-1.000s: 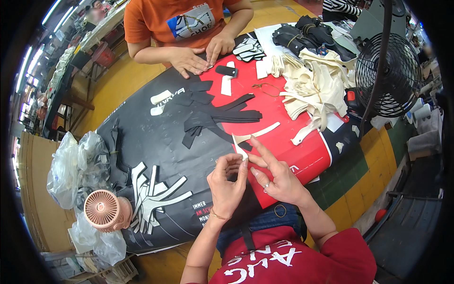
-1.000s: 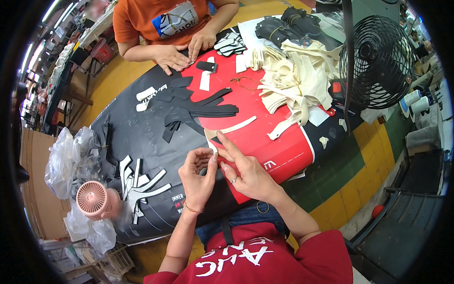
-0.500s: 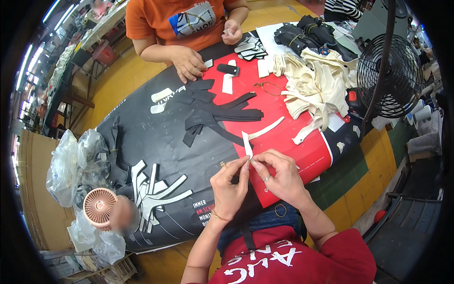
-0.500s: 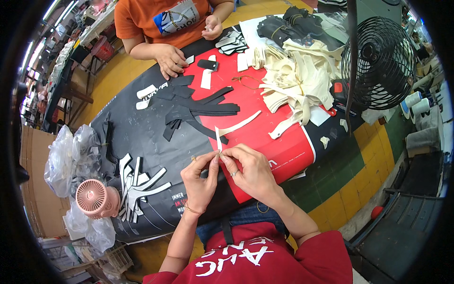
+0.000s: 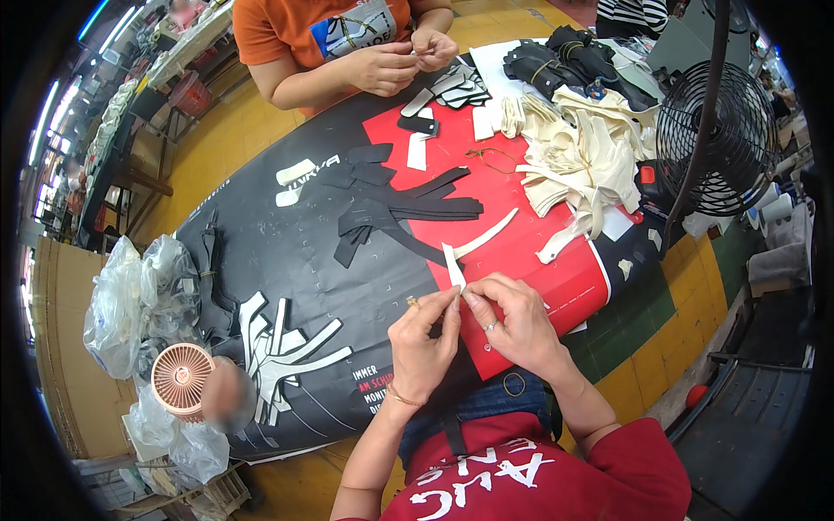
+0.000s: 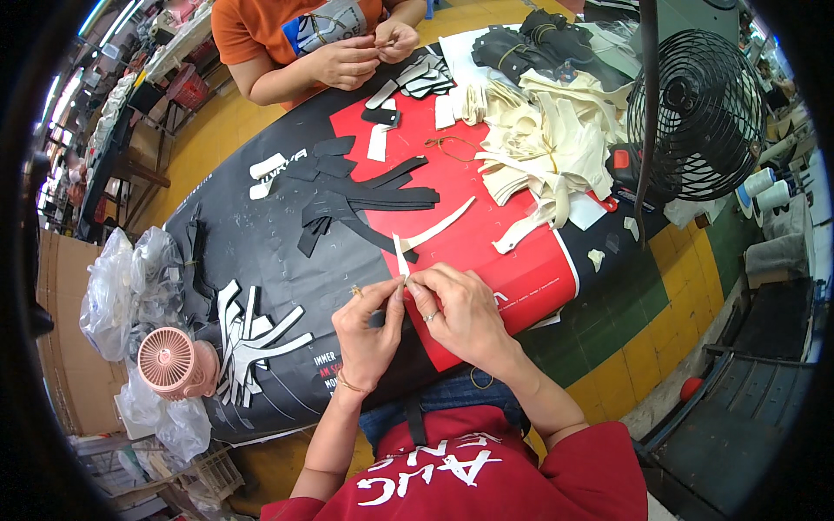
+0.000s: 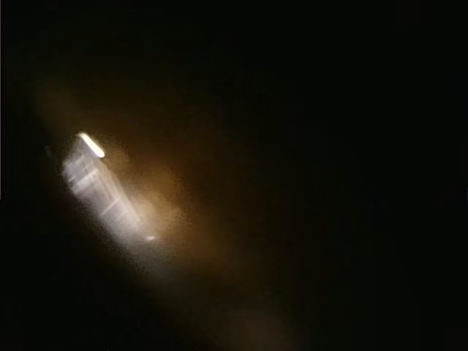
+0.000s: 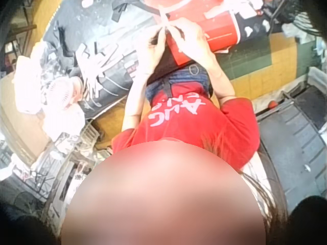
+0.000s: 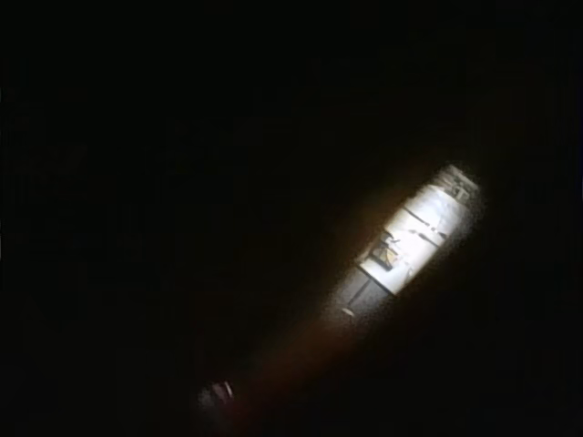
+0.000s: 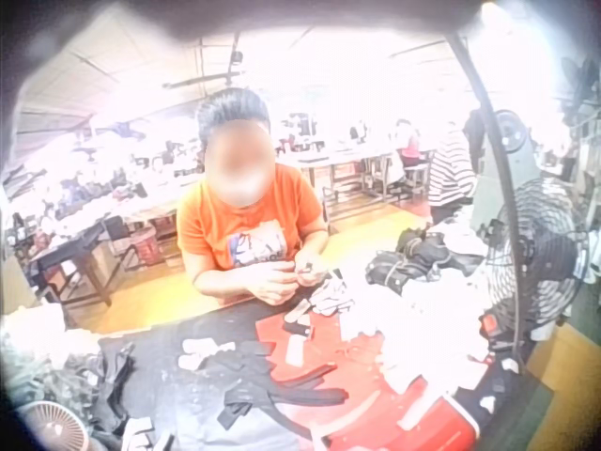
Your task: The person repeatedly picks small white and black fabric pieces from a table, folds them, and places them into piles. A coworker across the table performs similar actions. The camera wearer handles the pieces one at a time throughout the clip.
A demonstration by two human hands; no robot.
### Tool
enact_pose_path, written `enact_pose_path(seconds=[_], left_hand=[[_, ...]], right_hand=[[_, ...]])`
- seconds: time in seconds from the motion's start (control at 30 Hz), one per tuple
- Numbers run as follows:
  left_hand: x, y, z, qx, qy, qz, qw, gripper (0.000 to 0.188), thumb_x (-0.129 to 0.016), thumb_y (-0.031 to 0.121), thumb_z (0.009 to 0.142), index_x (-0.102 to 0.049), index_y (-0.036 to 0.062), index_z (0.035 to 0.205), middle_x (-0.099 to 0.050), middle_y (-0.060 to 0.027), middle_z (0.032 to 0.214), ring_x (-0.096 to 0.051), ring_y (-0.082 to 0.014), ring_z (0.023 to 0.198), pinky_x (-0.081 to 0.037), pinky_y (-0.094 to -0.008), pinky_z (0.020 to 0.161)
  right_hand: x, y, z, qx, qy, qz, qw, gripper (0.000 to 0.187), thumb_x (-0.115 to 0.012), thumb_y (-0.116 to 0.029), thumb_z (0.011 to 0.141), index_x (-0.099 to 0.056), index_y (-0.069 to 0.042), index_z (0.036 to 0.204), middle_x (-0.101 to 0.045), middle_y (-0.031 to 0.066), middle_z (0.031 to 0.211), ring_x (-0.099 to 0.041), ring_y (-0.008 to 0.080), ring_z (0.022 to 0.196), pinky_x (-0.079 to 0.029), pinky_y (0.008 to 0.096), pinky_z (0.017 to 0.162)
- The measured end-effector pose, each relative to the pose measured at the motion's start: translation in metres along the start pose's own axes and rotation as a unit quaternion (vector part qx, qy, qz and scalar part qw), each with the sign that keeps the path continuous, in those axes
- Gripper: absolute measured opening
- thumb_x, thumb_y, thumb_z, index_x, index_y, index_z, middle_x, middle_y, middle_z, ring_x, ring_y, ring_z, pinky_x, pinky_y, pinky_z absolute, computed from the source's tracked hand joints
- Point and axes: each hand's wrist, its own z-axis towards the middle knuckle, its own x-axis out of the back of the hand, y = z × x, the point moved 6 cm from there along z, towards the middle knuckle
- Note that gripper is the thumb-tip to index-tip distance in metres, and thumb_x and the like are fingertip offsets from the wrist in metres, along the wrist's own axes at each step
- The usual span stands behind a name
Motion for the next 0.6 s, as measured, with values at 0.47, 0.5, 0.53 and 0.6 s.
enact_pose_path(seconds=[0.47, 0.5, 0.53, 0.6], left_hand=[[0.001, 0.000, 0.006, 0.011, -0.024, 0.033, 0.999, 0.010, -0.072, 0.004, 0.088, -0.074, 0.0005, 0.096, -0.072, -0.0131, 0.082, -0.068, -0.0201, 0.062, -0.053, -0.0302, 0.057], [0.002, 0.001, 0.008, 0.003, -0.028, 0.048, 0.998, 0.009, -0.072, 0.005, 0.088, -0.074, 0.0009, 0.095, -0.072, -0.0127, 0.081, -0.068, -0.0197, 0.061, -0.052, -0.0302, 0.056], [0.003, 0.001, 0.009, 0.012, -0.034, 0.050, 0.998, 0.008, -0.072, 0.006, 0.088, -0.074, 0.0010, 0.094, -0.072, -0.0123, 0.079, -0.067, -0.0191, 0.060, -0.051, -0.0299, 0.056], [0.005, 0.000, 0.011, 0.029, -0.044, 0.058, 0.997, 0.007, -0.072, 0.006, 0.087, -0.074, 0.0012, 0.092, -0.071, -0.0115, 0.077, -0.066, -0.0180, 0.058, -0.050, -0.0294, 0.055]], right_hand=[[-0.001, -0.001, -0.001, 0.054, 0.002, -0.056, 0.997, 0.012, -0.062, -0.012, 0.094, -0.066, 0.000, 0.098, -0.066, 0.0108, 0.089, -0.063, 0.0291, 0.079, -0.045, 0.0396, 0.077], [-0.002, -0.001, -0.001, 0.061, 0.003, -0.063, 0.996, 0.012, -0.062, -0.011, 0.094, -0.066, 0.000, 0.097, -0.066, 0.0106, 0.089, -0.063, 0.0289, 0.078, -0.045, 0.0395, 0.076], [-0.003, -0.001, -0.001, 0.063, 0.003, -0.062, 0.996, 0.011, -0.062, -0.011, 0.093, -0.065, -0.001, 0.096, -0.066, 0.0108, 0.089, -0.062, 0.0291, 0.078, -0.045, 0.0396, 0.077], [-0.003, -0.001, -0.001, 0.066, 0.001, -0.063, 0.996, 0.010, -0.062, -0.010, 0.093, -0.065, -0.001, 0.095, -0.065, 0.0113, 0.088, -0.062, 0.0295, 0.077, -0.045, 0.0398, 0.077]])
